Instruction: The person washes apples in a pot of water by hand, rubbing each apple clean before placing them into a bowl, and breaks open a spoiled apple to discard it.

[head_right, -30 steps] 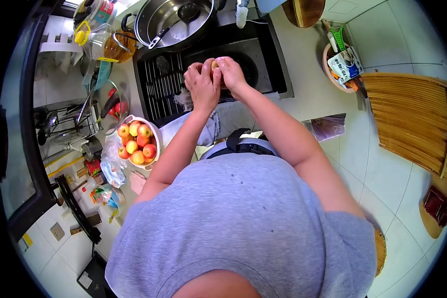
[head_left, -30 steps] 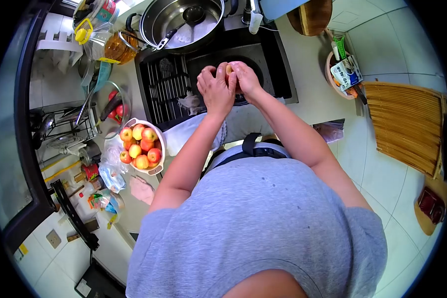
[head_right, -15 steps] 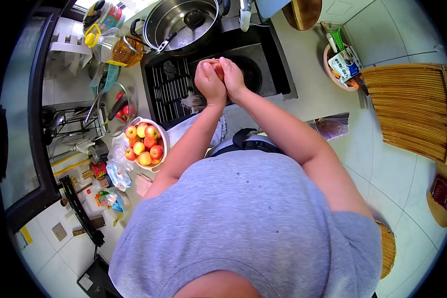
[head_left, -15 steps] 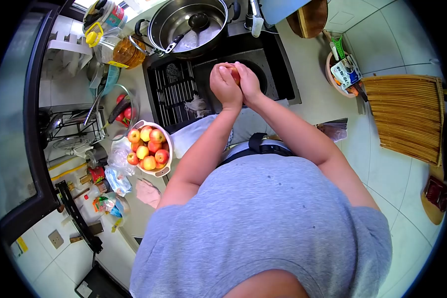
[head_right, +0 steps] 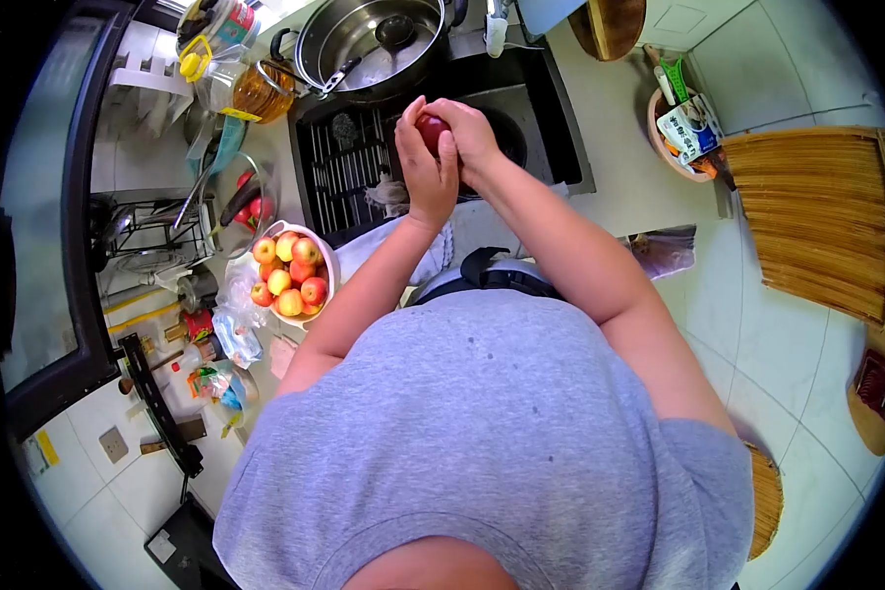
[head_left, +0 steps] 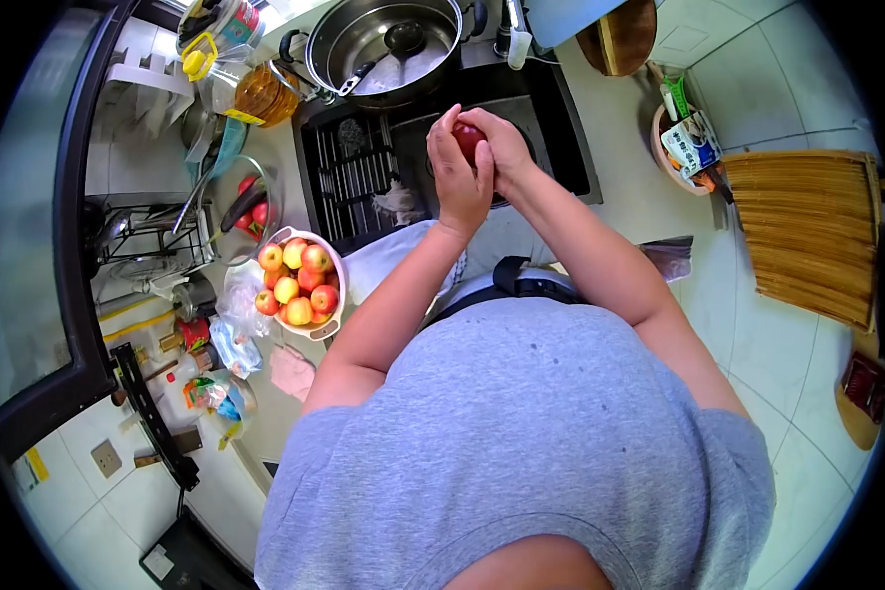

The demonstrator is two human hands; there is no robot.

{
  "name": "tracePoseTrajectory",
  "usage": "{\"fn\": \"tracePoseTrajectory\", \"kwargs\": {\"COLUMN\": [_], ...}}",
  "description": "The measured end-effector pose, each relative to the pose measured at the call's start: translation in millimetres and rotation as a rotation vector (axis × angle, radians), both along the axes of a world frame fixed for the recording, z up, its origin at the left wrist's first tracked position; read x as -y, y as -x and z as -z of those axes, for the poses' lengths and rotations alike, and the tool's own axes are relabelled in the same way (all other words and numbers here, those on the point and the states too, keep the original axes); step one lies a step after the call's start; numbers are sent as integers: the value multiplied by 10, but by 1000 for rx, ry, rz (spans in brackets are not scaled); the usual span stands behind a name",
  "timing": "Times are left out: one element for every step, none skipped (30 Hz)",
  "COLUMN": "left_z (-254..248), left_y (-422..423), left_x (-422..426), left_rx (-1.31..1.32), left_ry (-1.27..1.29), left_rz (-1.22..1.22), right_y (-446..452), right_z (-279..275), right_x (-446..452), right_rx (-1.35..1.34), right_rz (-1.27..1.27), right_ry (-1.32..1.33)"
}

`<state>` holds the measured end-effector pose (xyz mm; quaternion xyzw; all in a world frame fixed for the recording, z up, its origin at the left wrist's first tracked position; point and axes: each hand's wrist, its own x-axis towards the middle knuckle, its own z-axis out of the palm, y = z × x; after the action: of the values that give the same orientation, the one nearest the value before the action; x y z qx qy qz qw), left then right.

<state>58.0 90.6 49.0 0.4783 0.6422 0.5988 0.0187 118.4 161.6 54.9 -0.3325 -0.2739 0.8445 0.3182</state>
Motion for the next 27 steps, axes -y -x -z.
{"fn": "tracePoseTrajectory", "kwargs": {"left_z": [-16, -37, -35, -29, -20, -1, 18, 33, 121, 72, 27, -82, -165, -206, -150, -91, -38, -71, -99, -126, -156, -165, -145, -138, -136, -138, -237], "left_y": [10, 26, 50, 43, 36, 30, 45, 116, 213, 276, 312, 292, 255, 224, 201, 180, 160, 128, 105, 93, 88, 87, 49, -1, -53, -79, -96], "left_x": [46, 66, 60, 35, -1, -40, -160, -209, -313, -363, -368, -340, -308, -298, -303, -259, -235, -216, -149, -110, -78, -55, -76, -100, -133, -163, -181], "left_rx": [-17, -33, -145, -144, 41, 227, 314, 411, 622, 832, 918, 918, 843, 768, 647, 423, 319, 214, 138, 141, 208, 275, 395, 395, 468, 539, 447], "left_ry": [26, 50, -2, -4, -27, -46, -95, -10, 22, 53, 121, 119, 123, 129, 70, 103, 74, 40, 38, 38, 56, 76, 28, 31, -7, -48, -52], "left_rz": [64, 128, 85, 86, 10, -67, -153, -164, -171, -178, -126, -129, -99, -68, 8, 31, 101, 172, 200, 208, 238, 264, 227, 223, 155, 88, 11], "right_y": [-5, -3, 6, 31, 68, 100, 140, 162, 129, 77, 50, 43, 38, 41, 47, 49, 10, -46, -95, -116, -112, -90, -50, -35, -13, 10, 17], "right_z": [-45, -79, -54, 9, 69, 164, 240, 309, 275, 199, 131, 122, 119, 118, 77, 27, 17, -31, -85, -97, -126, -149, -165, -121, -66, -23, -31], "right_x": [4, 6, 21, 50, 87, 164, 180, 160, 167, 177, 175, 160, 138, 115, 81, 26, -54, -125, -175, -183, -173, -145, -89, -75, -69, -76, -49], "right_rx": [-6, -11, -10, 17, 43, 45, 54, 64, 66, 85, 100, 99, 119, 139, 173, 182, 119, 56, 88, 91, 84, 75, 96, 96, 89, 81, 41], "right_rz": [7, 14, 16, 45, 74, 111, 149, 187, 184, 85, -13, -16, -12, -6, 23, 21, -8, -34, -61, -53, -14, 21, 115, 111, 155, 200, 248], "right_ry": [87, 171, 168, 125, 82, -97, -193, -291, -293, -334, -374, -375, -448, -521, -469, -362, -234, -111, 35, 34, 32, 32, 12, 15, -93, -202, -197]}}
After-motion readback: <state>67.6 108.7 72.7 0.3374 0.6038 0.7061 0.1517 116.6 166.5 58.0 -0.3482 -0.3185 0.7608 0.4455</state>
